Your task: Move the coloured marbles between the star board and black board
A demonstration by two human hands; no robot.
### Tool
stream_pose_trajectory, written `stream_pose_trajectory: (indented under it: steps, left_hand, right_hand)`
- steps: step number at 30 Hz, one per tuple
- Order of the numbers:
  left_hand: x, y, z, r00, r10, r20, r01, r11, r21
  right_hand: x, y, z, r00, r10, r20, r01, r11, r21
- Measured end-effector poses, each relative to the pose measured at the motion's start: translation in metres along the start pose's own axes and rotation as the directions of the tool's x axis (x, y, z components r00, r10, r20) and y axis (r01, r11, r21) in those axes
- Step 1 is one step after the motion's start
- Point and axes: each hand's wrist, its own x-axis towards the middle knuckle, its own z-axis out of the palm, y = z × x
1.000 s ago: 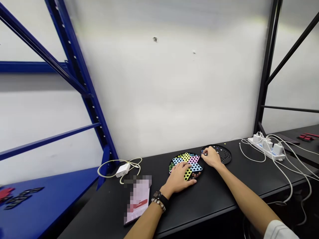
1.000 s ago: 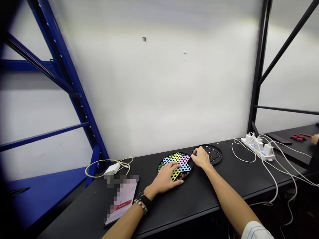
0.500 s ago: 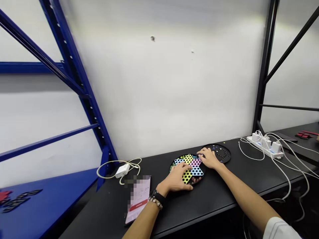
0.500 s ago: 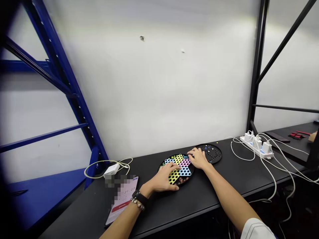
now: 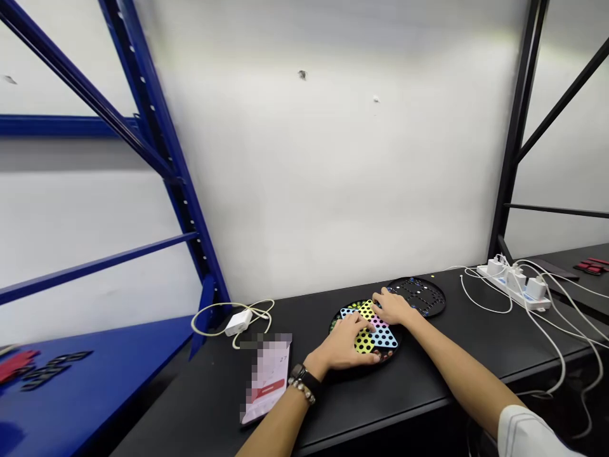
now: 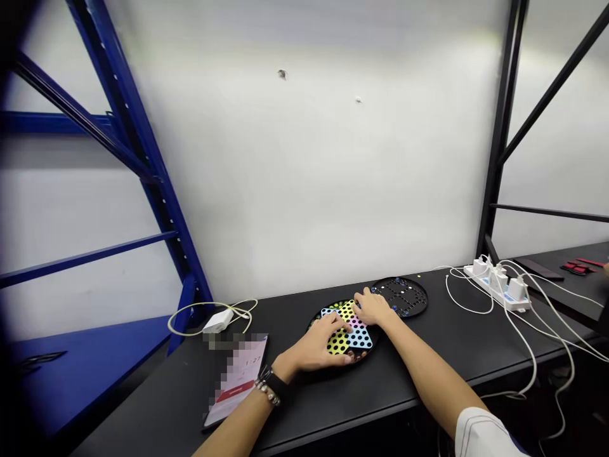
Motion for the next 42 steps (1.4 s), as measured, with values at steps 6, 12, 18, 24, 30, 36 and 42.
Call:
stream_pose_trajectory:
  steps: [6,12,18,24,30,36,42]
  left_hand:
    - [0.0,0.004,-0.003,1.0,-0.019,0.001,0.019,1.0,-0.01]
    - [0.0,0.008,-0.004,0.998,-0.06,0.01,0.06,0.998,-0.015]
    - [0.0,0.006,-0.002,0.998,-0.06,0.002,0.06,0.998,-0.019]
    - [0.0,0.004,0.0,0.999,-0.05,-0.007,0.05,0.999,-0.016]
    - [0.001,0.002,0.002,0.999,-0.045,-0.011,0.045,0.999,-0.008]
    - [0.002,0.002,0.002,0.998,-0.054,-0.015,0.054,0.999,-0.005]
    - [0.002,0.001,0.002,0.999,-0.039,-0.016,0.039,0.999,-0.025]
  right_hand:
    - [0.012,0.006,0.003,1.0,0.022,-0.012,-0.02,0.997,0.08]
    - [0.008,0.008,0.005,0.999,0.001,-0.047,0.002,0.998,0.062]
    - [0.006,0.003,0.002,0.999,0.047,-0.005,-0.047,0.999,-0.01]
    - [0.005,-0.001,-0.002,0.995,0.098,0.028,-0.095,0.991,-0.091]
    - [0.002,0.001,-0.004,0.994,0.103,0.039,-0.101,0.993,-0.052]
    - [0.002,0.002,-0.001,0.994,0.108,0.023,-0.108,0.994,0.013]
    - [0.004,0.014,-0.004,0.956,0.271,-0.11,-0.26,0.96,0.107]
